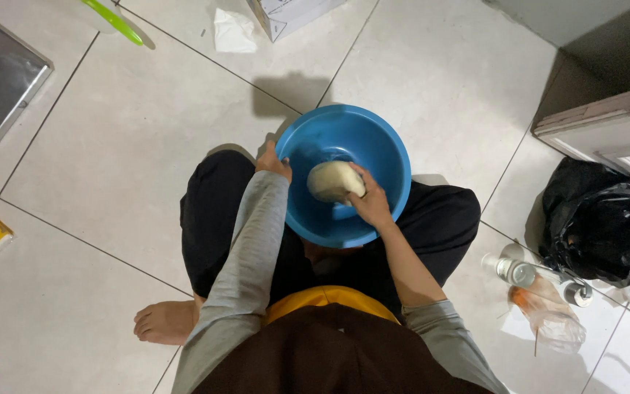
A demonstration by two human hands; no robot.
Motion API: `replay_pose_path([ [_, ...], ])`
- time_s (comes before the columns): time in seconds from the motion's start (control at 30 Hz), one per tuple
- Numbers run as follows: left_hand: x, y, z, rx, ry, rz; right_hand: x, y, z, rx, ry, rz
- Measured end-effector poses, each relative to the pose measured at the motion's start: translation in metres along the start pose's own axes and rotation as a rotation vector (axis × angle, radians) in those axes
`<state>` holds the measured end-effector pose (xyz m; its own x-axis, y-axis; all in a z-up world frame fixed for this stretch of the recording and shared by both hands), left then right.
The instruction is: Kneading a ball of dough in a plastic bowl while sitting on the floor.
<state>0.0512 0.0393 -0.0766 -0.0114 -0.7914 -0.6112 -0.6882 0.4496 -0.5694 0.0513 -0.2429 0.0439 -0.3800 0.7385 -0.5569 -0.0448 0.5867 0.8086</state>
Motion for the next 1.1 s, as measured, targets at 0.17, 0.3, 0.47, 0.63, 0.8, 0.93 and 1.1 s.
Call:
replay_pose_path([
  [0.17, 0.001, 0.001, 0.001, -0.015, 0.017, 0.036, -0.03, 0.039, 0.003, -0.104, -0.038, -0.37],
  [0.3, -0.006, -0.004, -0.005, -0.03, -0.001, 0.043, -0.018, 0.043, 0.028, 0.023, 0.055, -0.303],
  [0.47, 0.0, 0.005, 0.006, -0.032, -0.025, 0.0, 0.032, 0.027, 0.037, 0.136, 0.227, -0.506],
  [0.63, -0.001, 0.003, -0.003, -0.031, -0.013, 0.046, 0.059, 0.043, -0.006, -0.047, 0.37, -0.656],
  [0.8, -0.01, -0.013, -0.017, -0.015, -0.002, 0.093, 0.087, 0.034, -0.028, 0.002, 0.606, -0.664],
  [0.93, -0.014, -0.016, -0.018, -0.008, 0.007, 0.127, 0.099, 0.026, -0.001, -0.017, 0.552, -0.717],
  [1.1, -0.016, -0.014, -0.012, 0.02, -0.01, 0.099, 0.102, 0.035, 0.043, -0.035, 0.41, -0.9],
])
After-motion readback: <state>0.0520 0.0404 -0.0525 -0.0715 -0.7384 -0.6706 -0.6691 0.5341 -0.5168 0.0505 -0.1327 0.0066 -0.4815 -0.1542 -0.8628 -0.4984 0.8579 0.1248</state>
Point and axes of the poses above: each hand's wrist, its own z-axis towards the middle knuckle, its own x-axis out of the palm, y = z × x, the point moved 7 cm from there along z, towards the middle knuckle, and after that the axes turned 6 degrees about -z, right-handed, at the moved point
